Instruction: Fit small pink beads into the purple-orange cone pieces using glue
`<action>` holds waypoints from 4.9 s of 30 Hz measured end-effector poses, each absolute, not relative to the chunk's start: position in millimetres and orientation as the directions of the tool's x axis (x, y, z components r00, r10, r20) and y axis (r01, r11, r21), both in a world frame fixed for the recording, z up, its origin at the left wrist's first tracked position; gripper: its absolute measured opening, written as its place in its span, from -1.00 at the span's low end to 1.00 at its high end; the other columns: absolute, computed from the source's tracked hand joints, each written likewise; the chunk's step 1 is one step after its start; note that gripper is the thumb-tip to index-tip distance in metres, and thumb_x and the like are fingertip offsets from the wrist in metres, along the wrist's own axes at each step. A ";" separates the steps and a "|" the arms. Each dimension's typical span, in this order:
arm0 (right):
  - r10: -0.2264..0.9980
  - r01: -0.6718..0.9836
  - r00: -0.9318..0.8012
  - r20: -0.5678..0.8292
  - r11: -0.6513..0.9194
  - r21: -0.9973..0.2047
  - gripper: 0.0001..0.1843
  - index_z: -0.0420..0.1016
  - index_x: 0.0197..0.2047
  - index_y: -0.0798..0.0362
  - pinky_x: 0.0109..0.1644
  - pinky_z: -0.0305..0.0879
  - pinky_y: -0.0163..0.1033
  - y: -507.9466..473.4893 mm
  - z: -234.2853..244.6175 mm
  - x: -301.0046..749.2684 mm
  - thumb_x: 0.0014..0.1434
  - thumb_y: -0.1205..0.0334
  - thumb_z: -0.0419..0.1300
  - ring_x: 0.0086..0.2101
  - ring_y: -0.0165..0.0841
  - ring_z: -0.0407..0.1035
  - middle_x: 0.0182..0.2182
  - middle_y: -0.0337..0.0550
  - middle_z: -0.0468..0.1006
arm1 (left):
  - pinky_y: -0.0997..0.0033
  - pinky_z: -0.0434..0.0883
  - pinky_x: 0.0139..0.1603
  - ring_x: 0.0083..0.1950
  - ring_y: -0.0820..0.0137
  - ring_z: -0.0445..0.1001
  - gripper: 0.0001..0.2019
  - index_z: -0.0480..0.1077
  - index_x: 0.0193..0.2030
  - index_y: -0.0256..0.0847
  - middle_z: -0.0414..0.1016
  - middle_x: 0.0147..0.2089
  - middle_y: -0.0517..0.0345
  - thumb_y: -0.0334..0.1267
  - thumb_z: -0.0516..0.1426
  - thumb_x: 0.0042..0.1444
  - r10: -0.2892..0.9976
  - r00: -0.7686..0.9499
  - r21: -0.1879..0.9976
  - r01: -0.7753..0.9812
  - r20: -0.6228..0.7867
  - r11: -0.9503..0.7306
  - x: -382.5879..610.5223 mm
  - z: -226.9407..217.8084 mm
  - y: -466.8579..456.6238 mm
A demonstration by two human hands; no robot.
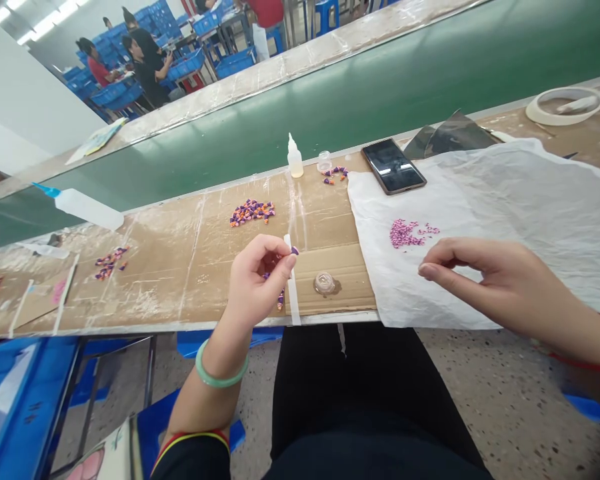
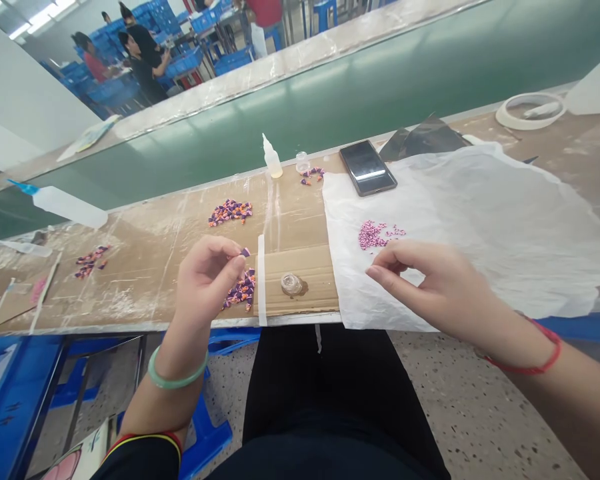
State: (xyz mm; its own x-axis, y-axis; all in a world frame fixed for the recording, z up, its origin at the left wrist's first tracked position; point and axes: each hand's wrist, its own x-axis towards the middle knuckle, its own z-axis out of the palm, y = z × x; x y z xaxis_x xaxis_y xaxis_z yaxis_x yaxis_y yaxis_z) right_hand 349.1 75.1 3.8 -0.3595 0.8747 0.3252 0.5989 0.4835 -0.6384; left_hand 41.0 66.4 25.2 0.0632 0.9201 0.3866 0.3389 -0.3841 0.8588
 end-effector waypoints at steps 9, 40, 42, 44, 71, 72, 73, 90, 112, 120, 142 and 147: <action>0.896 0.664 -0.278 0.345 0.439 -0.605 -0.83 0.52 -0.27 -0.01 -0.27 0.40 -0.14 90.1 -17.6 363.0 0.29 0.14 0.15 -0.30 -0.26 0.49 -0.31 -0.12 0.62 | 0.54 0.47 -0.45 -0.43 0.48 0.53 -0.96 0.52 -0.29 -0.18 0.58 -0.35 0.16 -0.38 0.25 0.11 0.917 0.073 0.828 0.408 0.391 -0.385 44.2 24.3 55.4; 0.844 0.806 -0.481 0.239 0.533 -0.258 -0.86 0.40 -0.37 0.08 -0.09 0.24 -0.02 130.6 -59.5 359.8 0.23 0.39 0.10 -0.25 -0.16 0.23 -0.32 0.03 0.50 | 0.65 0.41 -0.53 -0.52 0.53 0.48 -0.95 0.55 -0.26 -0.13 0.55 -0.41 0.19 -0.25 0.29 0.20 0.989 0.148 0.999 -0.037 -0.004 0.009 49.2 -30.3 13.8; 0.805 0.780 -0.512 0.299 0.582 -0.231 -0.85 0.37 -0.35 0.06 -0.09 0.25 -0.01 125.1 -55.2 357.0 0.26 0.40 0.07 -0.24 -0.16 0.23 -0.32 0.02 0.49 | 0.63 0.41 -0.51 -0.52 0.54 0.45 -0.97 0.57 -0.26 -0.12 0.55 -0.42 0.20 -0.26 0.29 0.20 0.988 0.149 0.999 -0.016 0.032 -0.030 52.7 -28.5 15.6; 0.744 0.721 -0.537 0.398 0.650 -0.241 -0.85 0.32 -0.31 0.05 -0.06 0.28 -0.02 115.1 -45.6 352.1 0.30 0.42 0.05 -0.21 -0.18 0.24 -0.30 -0.01 0.48 | 0.62 0.40 -0.49 -0.52 0.54 0.43 -0.95 0.58 -0.29 -0.13 0.54 -0.43 0.21 -0.28 0.27 0.19 0.983 0.169 0.997 0.021 0.072 -0.077 60.3 -24.3 19.4; 0.651 0.413 -0.523 0.551 0.758 -0.504 -0.90 0.32 -0.24 0.03 -0.17 0.32 -0.15 38.1 31.5 308.8 0.33 0.39 0.13 -0.29 -0.33 0.33 -0.35 -0.18 0.46 | 0.56 0.25 -0.54 -0.55 0.54 0.28 -0.84 0.42 -0.50 -0.24 0.37 -0.57 0.22 -0.27 0.23 0.05 0.973 0.231 0.994 -0.108 0.026 -0.001 126.8 11.5 22.7; 0.668 0.416 -0.500 0.552 0.744 -0.523 -0.90 0.33 -0.24 0.02 -0.17 0.32 -0.15 37.0 32.7 309.0 0.32 0.39 0.12 -0.29 -0.33 0.35 -0.35 -0.18 0.46 | 0.57 0.24 -0.55 -0.56 0.55 0.27 -0.84 0.42 -0.50 -0.24 0.37 -0.57 0.22 -0.27 0.24 0.04 0.972 0.234 0.990 -0.138 0.003 0.030 127.0 11.5 21.9; 0.671 0.422 -0.482 0.564 0.742 -0.521 -0.90 0.34 -0.23 0.02 -0.17 0.33 -0.15 35.7 34.0 309.2 0.31 0.41 0.13 -0.29 -0.32 0.36 -0.35 -0.18 0.47 | 0.58 0.23 -0.56 -0.57 0.56 0.26 -0.84 0.42 -0.50 -0.24 0.38 -0.57 0.23 -0.27 0.24 0.04 0.972 0.235 0.985 -0.163 -0.014 0.054 126.9 11.6 21.1; 0.507 0.496 -0.427 0.749 0.824 -0.275 -0.82 0.53 -0.17 0.02 -0.29 0.49 -0.20 20.1 21.6 298.5 0.23 0.48 0.24 -0.35 -0.35 0.48 -0.34 -0.12 0.62 | 0.55 0.31 -0.50 -0.51 0.53 0.33 -0.89 0.45 -0.43 -0.23 0.44 -0.51 0.23 -0.29 0.23 0.09 0.993 0.072 0.994 -0.049 0.098 -0.094 132.4 14.7 7.0; 0.953 -0.185 -0.172 0.249 0.217 -0.958 -0.84 0.52 -0.35 0.03 -0.31 0.36 -0.32 31.1 -6.1 290.2 0.23 0.17 0.34 -0.40 -0.45 0.37 -0.44 -0.27 0.51 | 0.48 0.35 -0.44 -0.45 0.46 0.41 -0.89 0.51 -0.37 -0.23 0.52 -0.44 0.14 -0.28 0.21 0.14 0.990 0.083 0.993 0.020 0.116 -0.118 127.3 16.6 12.1; 0.920 -0.089 -0.122 0.372 0.363 -0.927 -0.92 0.54 -0.35 0.03 -0.33 0.38 -0.29 30.2 -8.6 282.8 0.20 0.31 0.33 -0.42 -0.44 0.41 -0.44 -0.26 0.54 | 0.55 0.18 -0.57 -0.58 0.59 0.17 -0.70 0.47 -0.40 -0.24 0.33 -0.57 0.27 -0.04 0.35 0.01 0.980 0.157 0.952 -0.262 -0.119 0.158 133.5 3.0 17.7; 0.889 0.276 -0.362 0.279 0.389 -0.879 -0.87 0.42 -0.45 0.09 -0.42 0.26 -0.34 33.8 11.3 289.6 0.13 0.35 0.15 -0.50 -0.47 0.32 -0.55 -0.26 0.47 | 0.53 0.19 -0.58 -0.57 0.53 0.22 -0.85 0.37 -0.51 -0.21 0.30 -0.59 0.26 -0.25 0.19 0.03 0.994 0.103 0.999 0.026 0.038 -0.041 125.5 6.9 14.1; 0.882 0.279 -0.384 0.272 0.392 -0.876 -0.87 0.41 -0.46 0.08 -0.44 0.25 -0.34 34.3 12.9 288.6 0.13 0.33 0.14 -0.51 -0.47 0.31 -0.55 -0.27 0.46 | 0.52 0.16 -0.60 -0.59 0.52 0.22 -0.86 0.37 -0.52 -0.21 0.29 -0.61 0.25 -0.27 0.19 0.01 0.989 0.145 0.999 0.025 0.030 -0.034 119.1 6.4 13.9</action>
